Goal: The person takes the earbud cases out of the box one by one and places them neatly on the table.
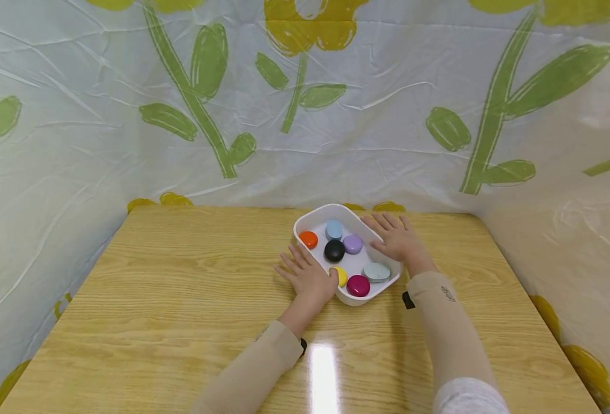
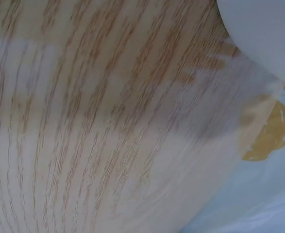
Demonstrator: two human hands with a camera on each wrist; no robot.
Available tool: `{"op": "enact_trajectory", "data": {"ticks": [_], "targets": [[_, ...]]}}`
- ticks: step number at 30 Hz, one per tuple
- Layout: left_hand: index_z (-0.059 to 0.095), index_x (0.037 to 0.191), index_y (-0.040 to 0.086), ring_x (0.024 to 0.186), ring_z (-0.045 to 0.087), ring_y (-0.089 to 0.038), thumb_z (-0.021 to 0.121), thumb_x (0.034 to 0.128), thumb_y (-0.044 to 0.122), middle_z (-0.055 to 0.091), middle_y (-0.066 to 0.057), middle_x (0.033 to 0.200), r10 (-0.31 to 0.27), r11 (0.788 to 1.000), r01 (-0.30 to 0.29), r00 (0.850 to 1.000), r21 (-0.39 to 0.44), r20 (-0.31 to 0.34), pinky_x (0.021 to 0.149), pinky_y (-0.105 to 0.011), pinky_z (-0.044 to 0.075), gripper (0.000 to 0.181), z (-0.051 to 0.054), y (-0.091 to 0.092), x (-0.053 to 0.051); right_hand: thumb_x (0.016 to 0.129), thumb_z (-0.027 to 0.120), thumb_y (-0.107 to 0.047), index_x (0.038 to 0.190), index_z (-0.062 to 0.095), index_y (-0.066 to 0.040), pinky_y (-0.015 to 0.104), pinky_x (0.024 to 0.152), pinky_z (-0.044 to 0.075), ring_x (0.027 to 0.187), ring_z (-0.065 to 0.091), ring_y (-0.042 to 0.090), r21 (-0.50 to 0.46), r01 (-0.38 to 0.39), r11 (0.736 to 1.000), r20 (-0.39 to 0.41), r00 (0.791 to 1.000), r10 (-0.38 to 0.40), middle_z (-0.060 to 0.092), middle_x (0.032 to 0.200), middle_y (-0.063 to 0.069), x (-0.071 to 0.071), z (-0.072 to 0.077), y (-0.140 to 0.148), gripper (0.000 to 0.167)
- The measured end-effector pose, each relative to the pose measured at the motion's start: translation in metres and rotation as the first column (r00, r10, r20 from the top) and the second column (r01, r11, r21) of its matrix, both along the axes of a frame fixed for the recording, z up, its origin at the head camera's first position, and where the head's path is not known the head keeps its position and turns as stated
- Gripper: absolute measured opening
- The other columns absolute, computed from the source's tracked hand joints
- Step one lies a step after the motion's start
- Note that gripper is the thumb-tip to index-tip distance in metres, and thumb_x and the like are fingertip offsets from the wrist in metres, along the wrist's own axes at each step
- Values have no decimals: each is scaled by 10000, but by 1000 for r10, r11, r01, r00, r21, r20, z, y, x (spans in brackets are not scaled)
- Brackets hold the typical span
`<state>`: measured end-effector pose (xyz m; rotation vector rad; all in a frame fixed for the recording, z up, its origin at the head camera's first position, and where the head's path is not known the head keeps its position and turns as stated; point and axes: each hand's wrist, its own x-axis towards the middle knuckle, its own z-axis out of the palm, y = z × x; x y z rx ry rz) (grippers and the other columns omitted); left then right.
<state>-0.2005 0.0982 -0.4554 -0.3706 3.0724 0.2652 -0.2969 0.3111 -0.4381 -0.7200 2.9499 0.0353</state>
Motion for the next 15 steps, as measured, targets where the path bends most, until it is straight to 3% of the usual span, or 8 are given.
{"op": "enact_trajectory", "data": {"ticks": [15], "targets": [[31,1452,-18,1344,105,-468,422,824,544,121,-218,1499,-3,1000,3,1000,-2,6,1043,-621,81,929,1,-3,-1,950,368,-418,1475,120,-195,593,1058,-43,1371,83,374,25,-14,1000,4,1000,14,123,1514,154,1,1,-3,621]]}}
